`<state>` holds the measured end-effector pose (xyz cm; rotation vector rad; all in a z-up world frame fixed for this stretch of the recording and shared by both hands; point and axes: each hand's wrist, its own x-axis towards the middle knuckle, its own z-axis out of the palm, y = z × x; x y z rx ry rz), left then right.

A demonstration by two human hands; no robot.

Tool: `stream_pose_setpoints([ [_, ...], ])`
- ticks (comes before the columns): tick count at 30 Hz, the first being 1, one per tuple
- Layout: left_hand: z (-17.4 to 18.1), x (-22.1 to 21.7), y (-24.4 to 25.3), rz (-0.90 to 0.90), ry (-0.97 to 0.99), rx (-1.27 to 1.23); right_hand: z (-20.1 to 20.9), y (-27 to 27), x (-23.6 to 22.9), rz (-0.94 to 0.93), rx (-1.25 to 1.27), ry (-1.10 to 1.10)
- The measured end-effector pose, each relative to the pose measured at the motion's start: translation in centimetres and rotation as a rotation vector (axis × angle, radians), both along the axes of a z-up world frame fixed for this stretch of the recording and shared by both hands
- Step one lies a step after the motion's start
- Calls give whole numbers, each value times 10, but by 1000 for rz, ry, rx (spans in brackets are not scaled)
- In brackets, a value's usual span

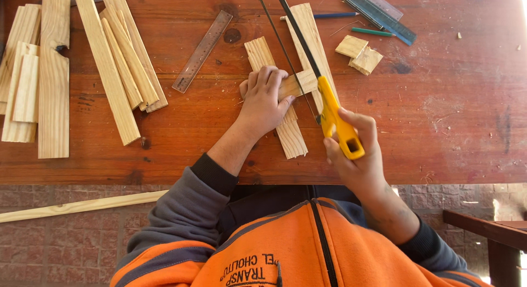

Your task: The person arranges several thin wooden strips on a workbench and uses a yellow-handled hand saw to cut them into shorter pieces. The person holds the wood steady with one hand while sawing with the other, producing small cut-off sections that accumulate on the table.

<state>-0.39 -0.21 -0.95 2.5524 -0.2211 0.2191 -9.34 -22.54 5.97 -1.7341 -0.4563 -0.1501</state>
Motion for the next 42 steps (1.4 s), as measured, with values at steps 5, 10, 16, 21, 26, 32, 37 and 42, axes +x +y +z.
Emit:
stream_pose_setpoints([
  [5, 1, 1, 0, -6, -10, 1, 17, -7, -10, 46, -87, 22],
  [10, 2, 7, 4, -35, 0, -24, 20, 1, -2, 53, -70, 48],
  [16, 6, 8, 6, -48, 59, -34, 20, 24, 40, 43, -39, 22],
  [21, 7, 10, 7, -33, 47, -18, 18, 39, 59, 66, 101, 35],
  [26, 5, 5, 4, 3, 19, -30, 1, 32, 53, 64, 127, 74],
  [32, 0, 4, 2, 11, -44, -38, -11, 13, 28, 86, 57, -45],
  [37, -1, 4, 2, 4, -81, -22, -19, -8, -5, 78, 154, -9],
  [42, -3, 7, 6, -54, -131, 89, -24, -4, -1, 76, 149, -31],
])
